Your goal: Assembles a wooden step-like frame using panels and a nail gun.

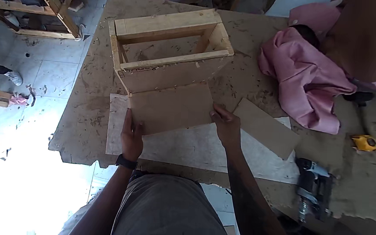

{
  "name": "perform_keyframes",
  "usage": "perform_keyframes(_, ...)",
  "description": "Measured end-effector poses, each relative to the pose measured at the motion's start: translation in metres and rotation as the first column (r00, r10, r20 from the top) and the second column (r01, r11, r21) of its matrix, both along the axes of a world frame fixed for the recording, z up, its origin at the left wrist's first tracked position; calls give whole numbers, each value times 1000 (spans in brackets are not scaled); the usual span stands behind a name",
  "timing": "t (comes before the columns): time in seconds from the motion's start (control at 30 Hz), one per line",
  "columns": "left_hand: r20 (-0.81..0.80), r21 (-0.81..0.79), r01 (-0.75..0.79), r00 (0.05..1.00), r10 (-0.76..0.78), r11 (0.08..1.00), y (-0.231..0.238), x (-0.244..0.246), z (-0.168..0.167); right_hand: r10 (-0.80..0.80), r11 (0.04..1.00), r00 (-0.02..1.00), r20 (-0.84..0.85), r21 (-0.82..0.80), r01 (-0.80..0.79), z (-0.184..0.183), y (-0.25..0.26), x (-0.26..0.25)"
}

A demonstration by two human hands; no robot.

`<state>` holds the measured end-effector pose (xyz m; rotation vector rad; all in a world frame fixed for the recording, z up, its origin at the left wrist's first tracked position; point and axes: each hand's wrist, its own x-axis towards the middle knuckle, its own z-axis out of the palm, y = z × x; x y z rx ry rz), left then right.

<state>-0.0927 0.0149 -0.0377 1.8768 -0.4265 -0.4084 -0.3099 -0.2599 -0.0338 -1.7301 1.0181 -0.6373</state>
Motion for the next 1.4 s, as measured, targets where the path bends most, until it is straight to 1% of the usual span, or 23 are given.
perform_keyframes(0.07, 9, 18, -35, 999, 35, 999, -4, -1, -1, -5, 1000, 1000, 29, -27, 5, -4, -3, 2)
perform_keyframes(0.3, 135, 134, -41, 991, 22, 990, -8, -5, -4, -7, 1000, 994, 112, -24, 10, -10, -7, 7)
perform_keyframes(0.4, 195, 149, -39, 981, 9, 988, -10, -9, -8, 11, 1000, 992, 123, 11, -13, -8, -15, -14)
perform_keyframes(0.47, 229, 149, -39, 973, 3, 988, -11, -6, -11, -43, 997, 999, 26, -59, 44, 1, -24, -71)
perform_keyframes(0.53, 273, 155, -48, 962, 4, 987, -14, -3, -15, -192, 970, 974, -119, -173, 170, -1, -41, -167)
perform_keyframes(0.57, 287, 174, -55, 958, 3, 983, -14, -4, -16, -309, 936, 927, -211, -238, 258, -9, -47, -224)
perform_keyframes(0.6, 297, 193, -59, 955, -1, 979, -13, -6, -16, -425, 892, 850, -313, -306, 333, -20, -51, -282)
perform_keyframes(0.67, 322, 195, -65, 947, -1, 979, -15, -6, -18, -579, 812, 649, -493, -414, 411, -49, -58, -377)
perform_keyframes(0.7, 343, 179, -69, 939, 4, 981, -16, -4, -19, -604, 797, 553, -574, -424, 430, -61, -59, -406)
perform_keyframes(0.73, 357, 171, -69, 934, 4, 983, -16, -3, -21, -594, 801, 489, -639, -408, 438, -72, -59, -424)
perform_keyframes(0.8, 365, 168, -67, 931, 1, 984, -19, -2, -22, -543, 826, 439, -716, -358, 436, -91, -61, -439)
perform_keyframes(0.87, 363, 177, -77, 932, 7, 981, -20, -5, -23, -542, 824, 423, -726, -360, 438, -104, -65, -447)
perform_keyframes(0.93, 375, 210, -93, 927, 8, 973, -22, -3, -20, -534, 833, 442, -721, -362, 418, -110, -77, -448)
perform_keyframes(1.0, 379, 245, -111, 925, 10, 963, -25, -4, -19, -482, 868, 475, -736, -325, 376, -101, -91, -446)
perform_keyframes(1.07, 384, 263, -136, 923, 26, 955, -25, -7, -18, -449, 883, 527, -721, -268, 385, -76, -96, -433)
perform_keyframes(1.13, 397, 246, -145, 917, 37, 958, -26, -4, -17, -439, 882, 648, -622, -162, 441, -34, -88, -397)
perform_keyframes(1.17, 394, 234, -138, 919, 36, 962, -26, -4, -17, -418, 893, 747, -517, -85, 442, -5, -75, -371)
perform_keyframes(1.2, 384, 222, -127, 923, 33, 967, -24, -6, -17, -349, 921, 844, -407, 16, 388, 28, -60, -339)
perform_keyframes(1.23, 377, 205, -116, 926, 31, 972, -25, -6, -16, -242, 957, 902, -357, 67, 283, 61, -45, -302)
perform_keyframes(1.27, 370, 192, -107, 928, 29, 975, -26, -5, -16, -124, 985, 915, -383, 64, 160, 90, -32, -261)
perform_keyframes(1.3, 355, 191, -97, 934, 24, 977, -25, -7, -15, -22, 998, 892, -452, 42, 46, 114, -19, -222)
perform_keyframes(1.37, 298, 219, -58, 955, -11, 974, -21, -8, -10, 120, 992, 815, -567, 29, -127, 143, -1, -148)
perform_keyframes(1.4, 272, 223, -43, 962, -20, 974, -20, -8, -9, 174, 983, 794, -582, 55, -176, 151, 3, -117)
